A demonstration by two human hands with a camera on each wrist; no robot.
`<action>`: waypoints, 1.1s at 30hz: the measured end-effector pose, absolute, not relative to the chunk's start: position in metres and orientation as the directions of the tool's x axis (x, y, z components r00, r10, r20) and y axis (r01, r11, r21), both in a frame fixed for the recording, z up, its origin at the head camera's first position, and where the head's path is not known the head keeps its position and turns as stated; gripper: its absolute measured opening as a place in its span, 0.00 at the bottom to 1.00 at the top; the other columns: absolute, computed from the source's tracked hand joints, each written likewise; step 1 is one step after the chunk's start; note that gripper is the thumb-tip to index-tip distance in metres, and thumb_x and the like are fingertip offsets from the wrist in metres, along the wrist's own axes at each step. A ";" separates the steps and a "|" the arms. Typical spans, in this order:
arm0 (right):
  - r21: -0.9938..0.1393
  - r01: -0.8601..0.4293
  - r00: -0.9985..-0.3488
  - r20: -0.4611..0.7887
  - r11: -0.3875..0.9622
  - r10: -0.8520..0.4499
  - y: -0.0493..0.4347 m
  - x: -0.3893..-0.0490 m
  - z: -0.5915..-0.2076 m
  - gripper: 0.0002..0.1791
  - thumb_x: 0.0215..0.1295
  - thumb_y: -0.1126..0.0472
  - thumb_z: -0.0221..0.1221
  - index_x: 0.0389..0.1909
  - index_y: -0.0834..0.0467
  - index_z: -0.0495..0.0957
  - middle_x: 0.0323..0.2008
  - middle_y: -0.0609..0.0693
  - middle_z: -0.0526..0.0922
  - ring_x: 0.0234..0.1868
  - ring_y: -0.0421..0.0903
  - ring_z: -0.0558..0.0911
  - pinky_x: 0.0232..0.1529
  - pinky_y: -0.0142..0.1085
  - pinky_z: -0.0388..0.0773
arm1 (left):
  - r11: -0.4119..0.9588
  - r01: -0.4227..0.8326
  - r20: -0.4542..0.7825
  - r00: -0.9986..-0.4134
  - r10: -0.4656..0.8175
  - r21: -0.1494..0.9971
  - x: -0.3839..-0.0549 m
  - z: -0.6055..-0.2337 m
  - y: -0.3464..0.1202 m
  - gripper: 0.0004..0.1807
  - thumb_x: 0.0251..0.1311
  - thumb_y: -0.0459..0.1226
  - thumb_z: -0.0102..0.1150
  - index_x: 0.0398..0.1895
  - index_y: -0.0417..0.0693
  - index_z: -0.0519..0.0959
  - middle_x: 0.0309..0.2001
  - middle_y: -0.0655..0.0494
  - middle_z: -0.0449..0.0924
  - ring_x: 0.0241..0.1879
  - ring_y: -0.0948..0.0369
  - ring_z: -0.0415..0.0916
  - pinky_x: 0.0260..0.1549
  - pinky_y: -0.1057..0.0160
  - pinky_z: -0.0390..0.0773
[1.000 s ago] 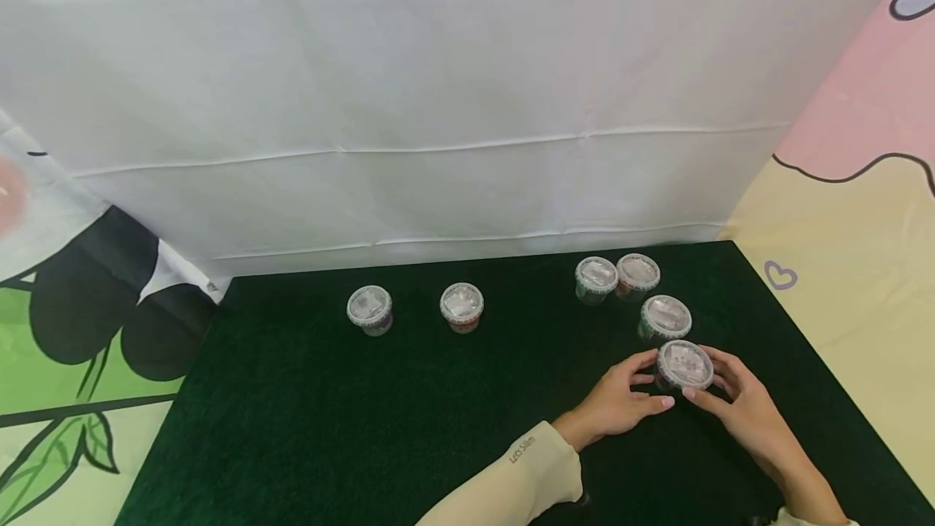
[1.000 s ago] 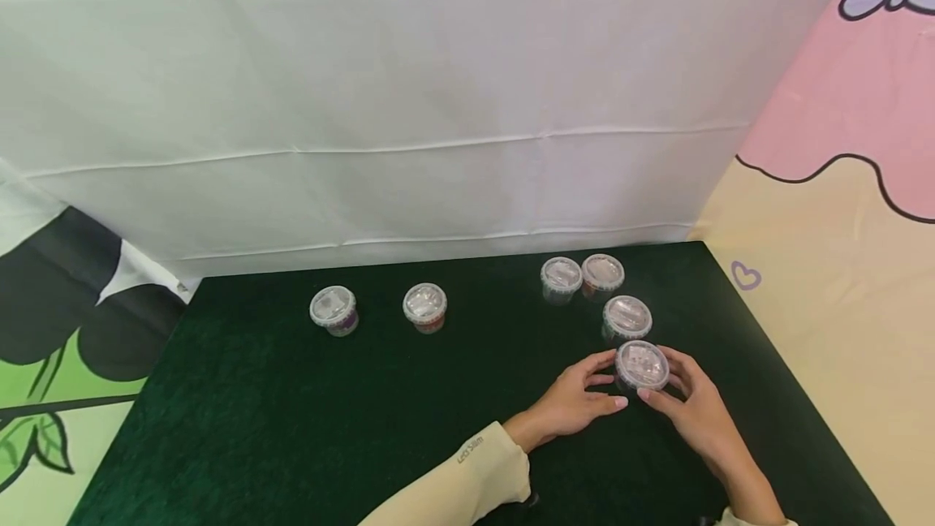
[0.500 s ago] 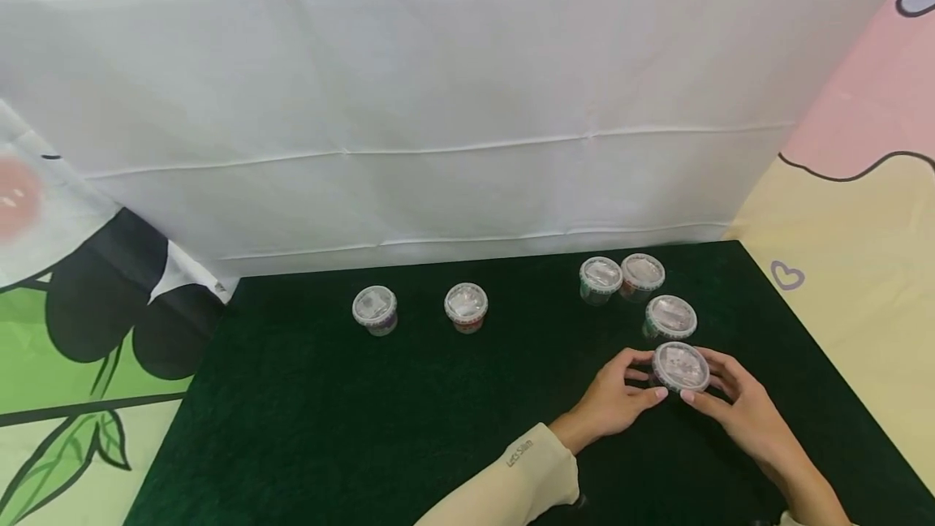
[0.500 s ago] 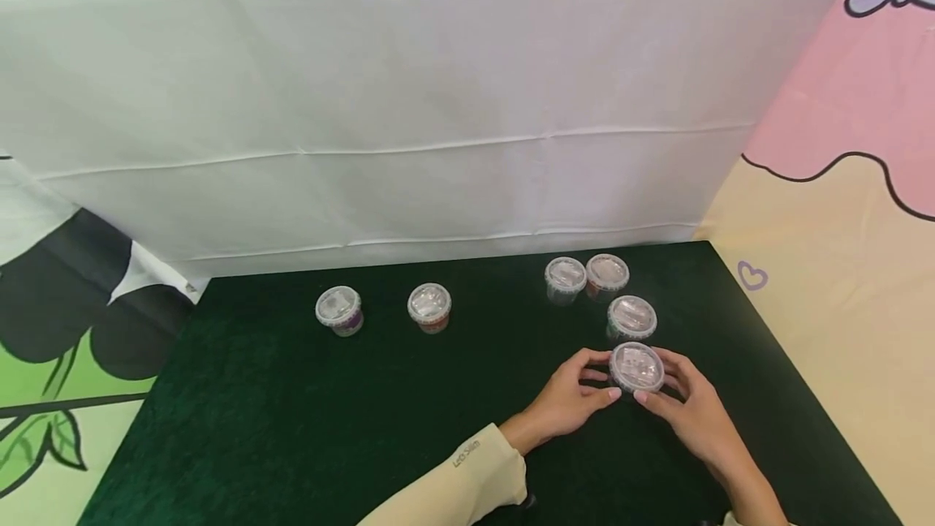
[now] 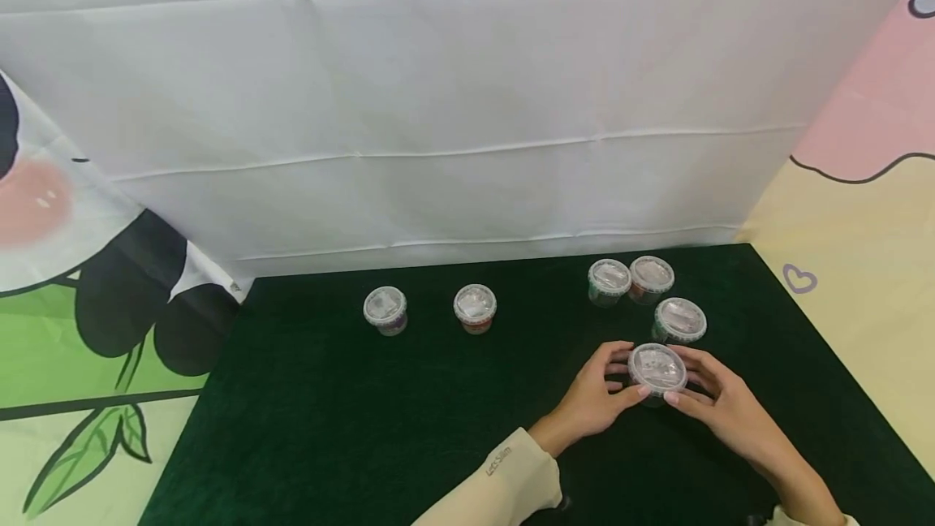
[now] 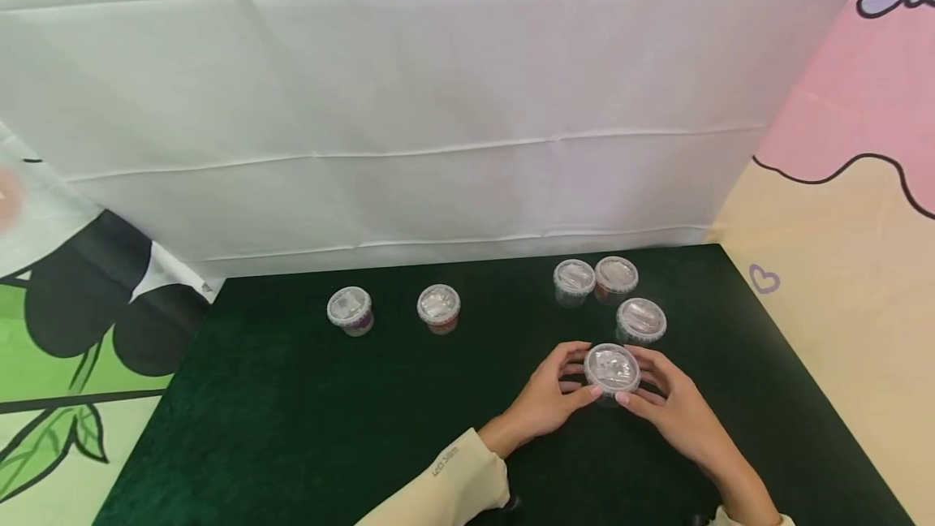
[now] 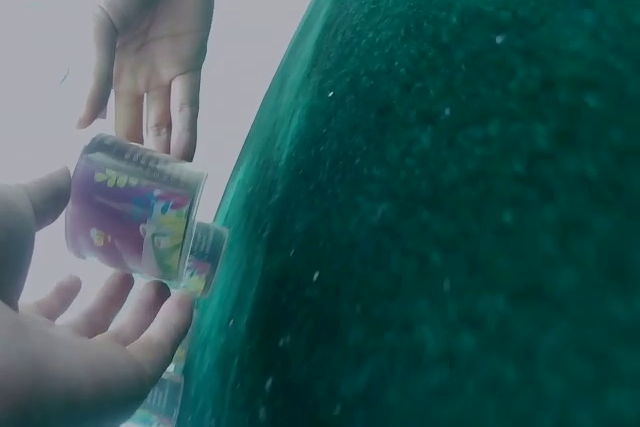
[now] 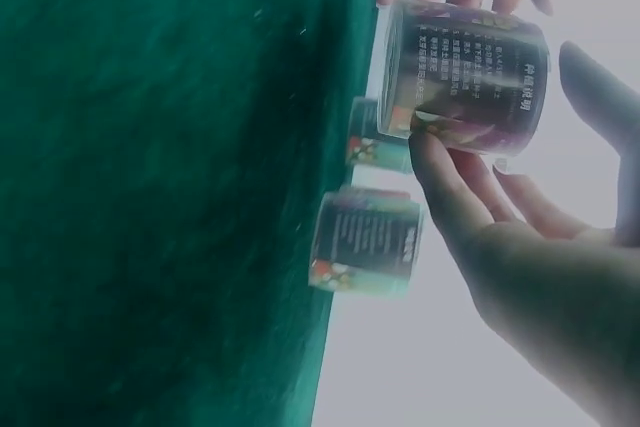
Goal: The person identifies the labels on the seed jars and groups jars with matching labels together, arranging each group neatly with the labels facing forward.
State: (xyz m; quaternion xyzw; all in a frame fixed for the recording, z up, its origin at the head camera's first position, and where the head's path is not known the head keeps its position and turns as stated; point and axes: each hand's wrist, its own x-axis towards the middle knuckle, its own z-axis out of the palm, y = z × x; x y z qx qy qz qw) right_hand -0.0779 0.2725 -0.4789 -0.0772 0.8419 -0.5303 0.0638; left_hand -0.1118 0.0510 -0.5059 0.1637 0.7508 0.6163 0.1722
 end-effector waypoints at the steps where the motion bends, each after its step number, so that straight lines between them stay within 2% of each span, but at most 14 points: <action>1: -0.907 -0.059 -0.977 -0.032 0.418 -0.209 0.271 -0.079 -0.477 0.36 0.73 0.66 0.66 0.76 0.68 0.62 0.69 0.69 0.71 0.55 0.18 0.74 0.52 0.21 0.80 | 0.183 0.045 -0.047 -0.881 0.470 0.982 -0.112 -0.506 0.048 0.31 0.73 0.38 0.66 0.75 0.51 0.68 0.69 0.57 0.75 0.65 0.65 0.75 0.62 0.68 0.78; 4: -0.918 -0.062 -0.967 -0.041 0.391 -0.250 0.264 -0.081 -0.473 0.36 0.74 0.65 0.65 0.76 0.68 0.62 0.69 0.71 0.71 0.56 0.19 0.74 0.52 0.23 0.81 | 0.181 0.068 -0.032 -0.864 0.503 0.981 -0.112 -0.504 0.038 0.34 0.74 0.38 0.65 0.79 0.50 0.65 0.73 0.55 0.73 0.69 0.62 0.73 0.64 0.68 0.76; 10: -0.936 -0.098 -0.943 -0.022 0.338 -0.333 0.251 -0.085 -0.467 0.34 0.76 0.64 0.63 0.76 0.68 0.62 0.70 0.72 0.69 0.59 0.21 0.74 0.54 0.25 0.81 | 0.170 0.054 -0.045 -0.846 0.532 0.984 -0.114 -0.502 0.017 0.36 0.74 0.39 0.64 0.81 0.51 0.63 0.76 0.55 0.69 0.72 0.61 0.70 0.67 0.68 0.74; 12: -0.938 -0.103 -0.936 -0.021 0.332 -0.351 0.246 -0.086 -0.466 0.33 0.76 0.63 0.63 0.76 0.67 0.62 0.70 0.71 0.70 0.63 0.29 0.77 0.56 0.25 0.80 | 0.164 0.048 -0.048 -0.842 0.538 0.985 -0.114 -0.500 0.011 0.36 0.74 0.40 0.64 0.82 0.52 0.62 0.76 0.55 0.69 0.73 0.61 0.70 0.68 0.67 0.73; 14: -0.938 -0.110 -0.930 -0.019 0.327 -0.368 0.242 -0.087 -0.465 0.33 0.77 0.63 0.62 0.76 0.67 0.62 0.70 0.71 0.70 0.67 0.45 0.78 0.57 0.26 0.80 | 0.153 0.043 -0.048 -0.839 0.542 0.987 -0.113 -0.499 0.005 0.37 0.74 0.39 0.65 0.82 0.52 0.62 0.76 0.55 0.69 0.73 0.61 0.70 0.68 0.67 0.72; 17: -0.939 -0.112 -0.926 -0.021 0.326 -0.378 0.235 -0.088 -0.465 0.33 0.77 0.63 0.62 0.76 0.67 0.61 0.70 0.71 0.71 0.70 0.67 0.73 0.58 0.28 0.81 | 0.139 0.052 -0.031 -0.843 0.537 0.989 -0.113 -0.498 -0.002 0.36 0.73 0.38 0.65 0.81 0.51 0.63 0.75 0.54 0.70 0.72 0.60 0.71 0.69 0.64 0.73; 19: -0.937 -0.120 -0.925 -0.014 0.327 -0.379 0.230 -0.089 -0.465 0.33 0.77 0.63 0.62 0.77 0.66 0.61 0.70 0.71 0.70 0.70 0.73 0.71 0.60 0.33 0.82 | 0.133 0.053 -0.024 -0.852 0.523 0.990 -0.113 -0.498 -0.007 0.36 0.73 0.38 0.65 0.80 0.50 0.64 0.73 0.54 0.72 0.72 0.59 0.71 0.69 0.62 0.73; 23: -0.935 -0.134 -0.933 0.007 0.330 -0.360 0.217 -0.089 -0.465 0.33 0.77 0.63 0.61 0.77 0.65 0.61 0.73 0.69 0.68 0.73 0.70 0.69 0.66 0.46 0.78 | 0.115 0.035 -0.025 -0.873 0.487 0.993 -0.112 -0.496 -0.015 0.33 0.73 0.38 0.65 0.79 0.53 0.66 0.72 0.55 0.74 0.71 0.59 0.71 0.70 0.57 0.73; 25: -0.938 -0.141 -0.937 0.023 0.317 -0.348 0.210 -0.088 -0.466 0.33 0.78 0.64 0.61 0.77 0.66 0.60 0.73 0.68 0.67 0.73 0.69 0.69 0.68 0.50 0.75 | 0.097 0.024 -0.024 -0.885 0.464 0.995 -0.112 -0.495 -0.019 0.32 0.74 0.37 0.64 0.78 0.54 0.66 0.72 0.55 0.74 0.71 0.59 0.72 0.70 0.56 0.73; 27: -0.944 -0.135 -0.944 0.031 0.301 -0.328 0.203 -0.088 -0.467 0.33 0.78 0.64 0.60 0.77 0.66 0.60 0.73 0.67 0.67 0.73 0.67 0.69 0.69 0.47 0.75 | 0.080 0.017 -0.019 -0.899 0.437 0.997 -0.112 -0.495 -0.024 0.31 0.74 0.37 0.64 0.77 0.54 0.67 0.71 0.54 0.74 0.70 0.58 0.72 0.69 0.57 0.74; 31: -0.955 -0.131 -0.951 0.044 0.267 -0.307 0.191 -0.088 -0.466 0.32 0.79 0.63 0.60 0.77 0.67 0.59 0.72 0.67 0.68 0.72 0.67 0.70 0.67 0.33 0.76 | 0.059 0.023 -0.001 -0.924 0.383 0.998 -0.113 -0.496 -0.031 0.30 0.73 0.38 0.65 0.75 0.51 0.68 0.70 0.53 0.74 0.68 0.57 0.74 0.66 0.56 0.76; 33: -0.957 -0.129 -0.950 0.045 0.258 -0.308 0.186 -0.089 -0.466 0.32 0.79 0.63 0.59 0.76 0.67 0.59 0.72 0.67 0.68 0.72 0.67 0.70 0.66 0.27 0.74 | 0.056 0.031 0.009 -0.931 0.366 0.998 -0.113 -0.495 -0.034 0.30 0.72 0.38 0.66 0.75 0.50 0.69 0.69 0.52 0.75 0.67 0.56 0.75 0.66 0.52 0.76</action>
